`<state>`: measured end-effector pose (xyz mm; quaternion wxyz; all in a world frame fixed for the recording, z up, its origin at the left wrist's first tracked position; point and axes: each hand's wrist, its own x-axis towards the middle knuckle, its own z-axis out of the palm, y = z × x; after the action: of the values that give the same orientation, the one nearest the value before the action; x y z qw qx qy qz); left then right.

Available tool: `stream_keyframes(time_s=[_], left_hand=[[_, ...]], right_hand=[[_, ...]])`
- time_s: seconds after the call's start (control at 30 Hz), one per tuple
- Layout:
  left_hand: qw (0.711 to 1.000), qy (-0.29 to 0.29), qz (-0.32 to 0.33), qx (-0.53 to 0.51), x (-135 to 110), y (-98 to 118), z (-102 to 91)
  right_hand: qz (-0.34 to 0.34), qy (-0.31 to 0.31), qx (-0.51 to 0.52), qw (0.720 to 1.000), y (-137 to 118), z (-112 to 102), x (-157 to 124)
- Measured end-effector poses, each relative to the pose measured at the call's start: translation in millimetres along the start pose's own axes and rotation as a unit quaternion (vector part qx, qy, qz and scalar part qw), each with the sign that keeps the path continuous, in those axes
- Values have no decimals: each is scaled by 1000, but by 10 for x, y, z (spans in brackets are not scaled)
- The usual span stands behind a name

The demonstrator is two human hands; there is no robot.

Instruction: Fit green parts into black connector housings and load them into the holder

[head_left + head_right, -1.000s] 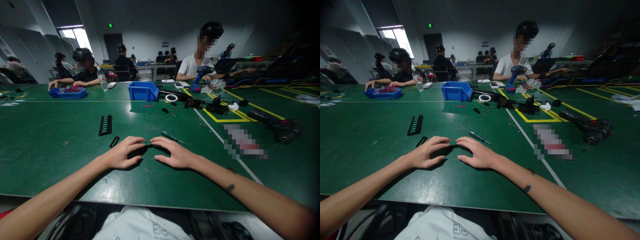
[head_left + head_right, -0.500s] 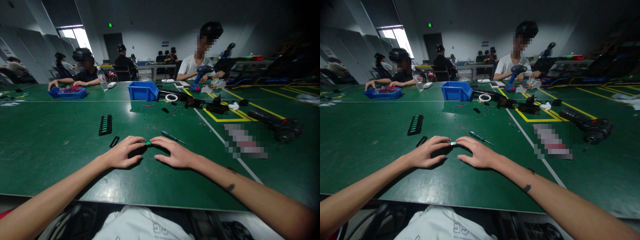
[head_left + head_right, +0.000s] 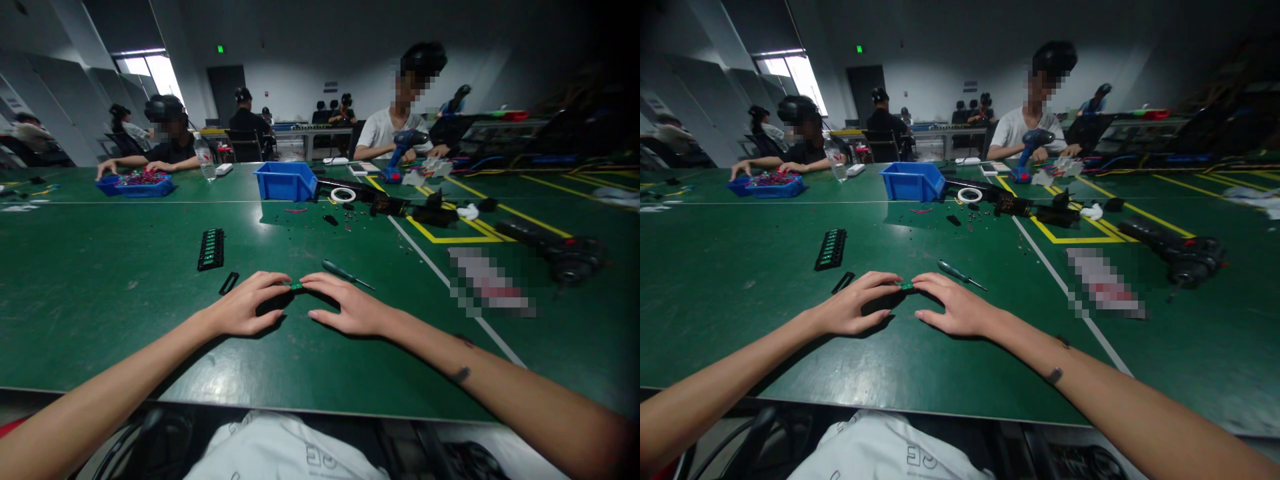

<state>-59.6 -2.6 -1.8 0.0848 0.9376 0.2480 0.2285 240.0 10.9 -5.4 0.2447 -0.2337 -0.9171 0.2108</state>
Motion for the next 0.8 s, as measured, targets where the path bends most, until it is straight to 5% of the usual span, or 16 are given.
stream_keyframes(time_s=[0.8], left_hand=[[1000,-3,-1,1,0,1,0]], right_hand=[[1,-1,4,1000,1,1,-2]])
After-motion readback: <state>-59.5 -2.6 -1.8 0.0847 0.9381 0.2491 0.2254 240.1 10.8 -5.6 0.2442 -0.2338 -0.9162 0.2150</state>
